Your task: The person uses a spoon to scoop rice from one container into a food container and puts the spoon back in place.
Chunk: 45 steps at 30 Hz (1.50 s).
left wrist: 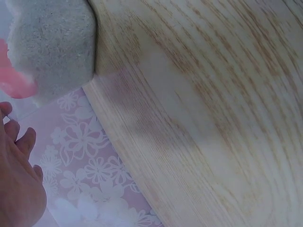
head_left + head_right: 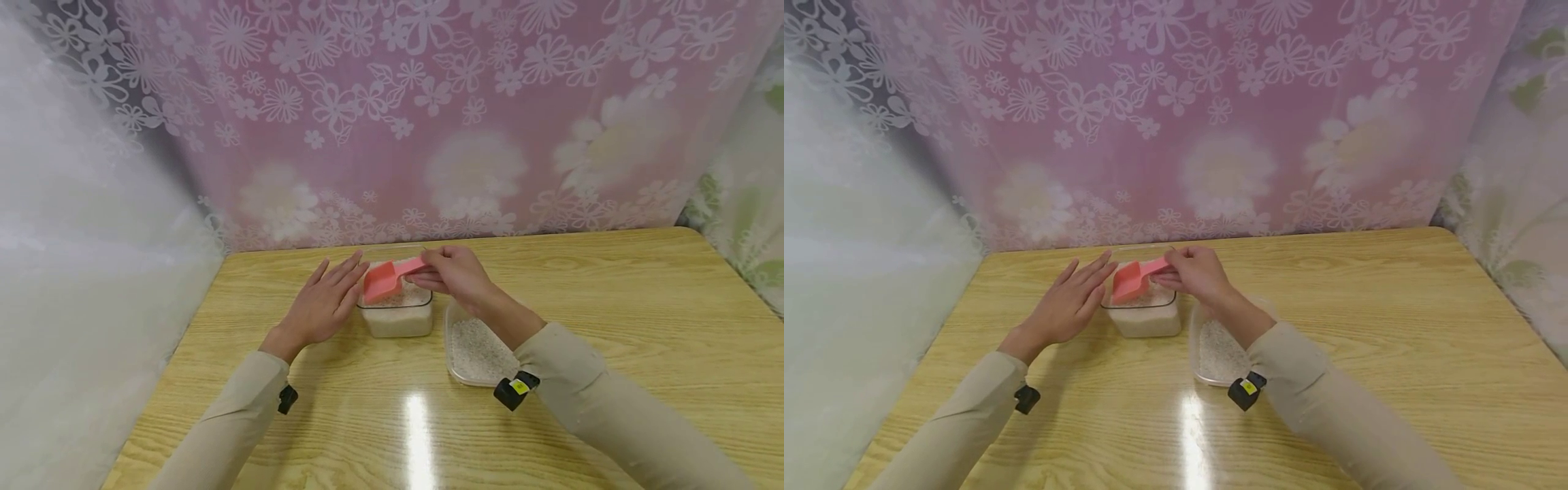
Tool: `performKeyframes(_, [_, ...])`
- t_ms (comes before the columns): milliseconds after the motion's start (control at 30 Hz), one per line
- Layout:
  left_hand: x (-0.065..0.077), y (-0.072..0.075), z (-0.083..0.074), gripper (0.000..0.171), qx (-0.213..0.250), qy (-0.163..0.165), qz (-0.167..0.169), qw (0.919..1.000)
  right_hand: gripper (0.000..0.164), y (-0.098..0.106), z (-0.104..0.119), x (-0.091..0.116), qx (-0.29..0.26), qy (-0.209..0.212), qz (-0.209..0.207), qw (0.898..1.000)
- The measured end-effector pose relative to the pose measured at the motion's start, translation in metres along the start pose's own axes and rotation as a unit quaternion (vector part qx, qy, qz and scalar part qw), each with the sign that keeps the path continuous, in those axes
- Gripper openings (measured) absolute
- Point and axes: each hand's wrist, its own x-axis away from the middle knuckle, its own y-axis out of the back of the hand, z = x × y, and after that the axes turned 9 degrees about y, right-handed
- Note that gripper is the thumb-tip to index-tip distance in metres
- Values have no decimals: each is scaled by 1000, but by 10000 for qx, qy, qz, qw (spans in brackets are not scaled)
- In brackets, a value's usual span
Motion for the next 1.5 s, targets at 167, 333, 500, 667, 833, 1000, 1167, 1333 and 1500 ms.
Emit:
performKeyframes(167, [0, 0, 0, 56, -8, 18, 10, 10000, 29, 2, 2, -1, 892, 141, 64, 9959])
performKeyframes(333, [0, -1, 0, 56, 8, 2, -16, 10000, 30, 5, 3, -1, 1898, 336, 110, 9812])
performKeyframes(500, [0, -1, 0, 55, 35, -30, -58, 10000, 30, 10, 4, 1, 2687, 560, 157, 9615])
performKeyframes(667, [0, -1, 0, 49, 69, -19, -69, 10000, 28, 15, 3, 2, 2915, 696, 170, 9539])
performKeyframes(833, [1, -1, 0, 49, 60, 5, -29, 10000, 30, 19, 0, 1, 2987, 695, 105, 9518])
performKeyframes(1000, [1, -2, 1, 54, 14, -20, -21, 10000, 31, 22, -5, 1, 3078, 630, 100, 9493])
performKeyframes(1167, [0, -2, -1, 56, 2, -24, -35, 10000, 33, 27, -6, 2, 3078, 545, 136, 9498])
performKeyframes(1333, [-1, -2, -3, 51, 37, -42, -34, 10000, 41, 35, -5, 2, 3251, 475, 175, 9443])
performKeyframes(1500, [0, -1, -2, 49, 181, 11, -25, 9998, 48, 51, -1, 4, 3307, 540, 163, 9420])
